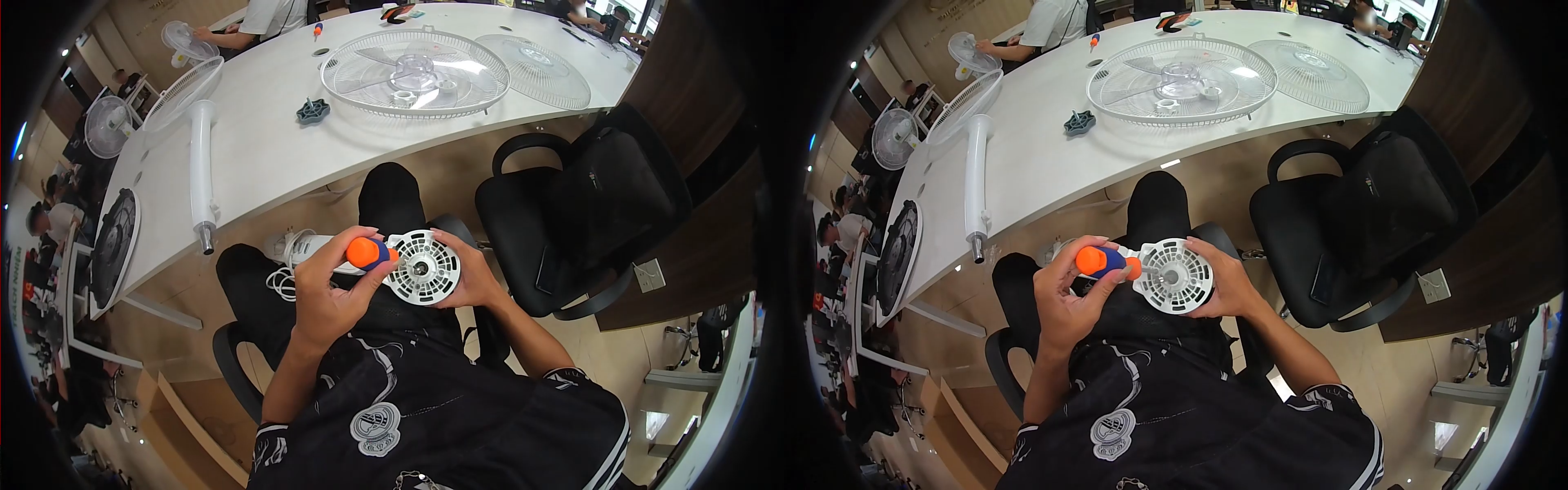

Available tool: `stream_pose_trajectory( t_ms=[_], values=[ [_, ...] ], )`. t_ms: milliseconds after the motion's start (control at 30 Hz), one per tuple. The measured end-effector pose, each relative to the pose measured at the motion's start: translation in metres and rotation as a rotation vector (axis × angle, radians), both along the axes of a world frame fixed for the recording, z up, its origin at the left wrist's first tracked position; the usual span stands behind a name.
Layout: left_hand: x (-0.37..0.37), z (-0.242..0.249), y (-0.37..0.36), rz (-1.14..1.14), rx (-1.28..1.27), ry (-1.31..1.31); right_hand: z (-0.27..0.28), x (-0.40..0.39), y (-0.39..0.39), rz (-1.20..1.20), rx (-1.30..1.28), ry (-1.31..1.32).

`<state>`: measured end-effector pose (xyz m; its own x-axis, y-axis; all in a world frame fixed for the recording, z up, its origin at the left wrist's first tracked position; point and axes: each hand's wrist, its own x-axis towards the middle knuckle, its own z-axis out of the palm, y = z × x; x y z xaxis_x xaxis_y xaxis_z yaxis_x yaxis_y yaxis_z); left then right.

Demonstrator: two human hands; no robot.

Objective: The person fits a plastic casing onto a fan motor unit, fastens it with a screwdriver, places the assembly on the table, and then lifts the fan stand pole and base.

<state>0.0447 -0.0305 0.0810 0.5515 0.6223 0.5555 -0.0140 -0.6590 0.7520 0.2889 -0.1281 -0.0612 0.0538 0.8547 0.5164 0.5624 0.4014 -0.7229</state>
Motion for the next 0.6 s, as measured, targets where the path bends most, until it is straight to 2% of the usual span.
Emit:
stream_pose_trajectory(
  t_ms=[133,200,333,433,600],
  values=[
    [-0.005,0.009,0.008,-0.079,0.034,0.047,0.002,-0.002,-0.002,0.001,0.011,0.006],
    [-0.009,0.014,0.013,-0.198,0.072,0.088,0.004,-0.003,-0.002,0.004,0.008,0.012],
    [-0.016,0.015,0.022,-0.213,0.050,0.076,0.005,-0.003,-0.002,0.009,0.028,0.004],
    [-0.020,0.017,0.023,-0.146,-0.095,-0.259,0.005,-0.002,-0.002,0.010,0.049,-0.015],
    [0.008,0.018,0.024,-0.177,-0.160,-0.303,0.009,-0.002,-0.002,0.006,0.031,-0.024]
  ],
)
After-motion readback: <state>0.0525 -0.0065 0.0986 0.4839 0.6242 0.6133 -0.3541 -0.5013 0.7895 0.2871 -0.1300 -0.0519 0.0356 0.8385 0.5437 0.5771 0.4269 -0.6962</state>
